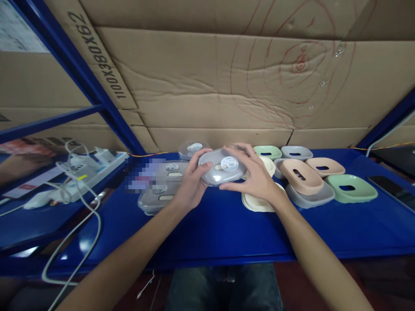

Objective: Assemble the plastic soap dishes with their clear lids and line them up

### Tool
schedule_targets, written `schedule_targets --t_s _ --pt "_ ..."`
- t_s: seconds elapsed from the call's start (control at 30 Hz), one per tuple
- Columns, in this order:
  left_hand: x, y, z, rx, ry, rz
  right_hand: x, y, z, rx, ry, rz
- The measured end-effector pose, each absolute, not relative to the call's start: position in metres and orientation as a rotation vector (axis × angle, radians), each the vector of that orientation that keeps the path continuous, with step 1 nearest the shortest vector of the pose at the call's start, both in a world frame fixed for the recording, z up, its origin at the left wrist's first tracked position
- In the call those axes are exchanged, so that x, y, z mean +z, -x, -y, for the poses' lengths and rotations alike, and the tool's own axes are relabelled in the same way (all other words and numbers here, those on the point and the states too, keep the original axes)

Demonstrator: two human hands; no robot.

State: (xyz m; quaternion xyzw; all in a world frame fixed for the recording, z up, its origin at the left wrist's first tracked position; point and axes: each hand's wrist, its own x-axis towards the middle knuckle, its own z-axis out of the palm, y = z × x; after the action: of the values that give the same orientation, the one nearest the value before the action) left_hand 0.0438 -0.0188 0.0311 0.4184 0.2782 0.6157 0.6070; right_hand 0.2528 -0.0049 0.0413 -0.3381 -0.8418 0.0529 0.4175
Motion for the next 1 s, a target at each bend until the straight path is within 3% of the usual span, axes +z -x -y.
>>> schedule_targets --t_s 1.0 --pt "0.0243 -0.0452 0.0142 1.468 -0.998 -0.653 0.0297 -0.2449 0.004 0.087 0.831 2.022"
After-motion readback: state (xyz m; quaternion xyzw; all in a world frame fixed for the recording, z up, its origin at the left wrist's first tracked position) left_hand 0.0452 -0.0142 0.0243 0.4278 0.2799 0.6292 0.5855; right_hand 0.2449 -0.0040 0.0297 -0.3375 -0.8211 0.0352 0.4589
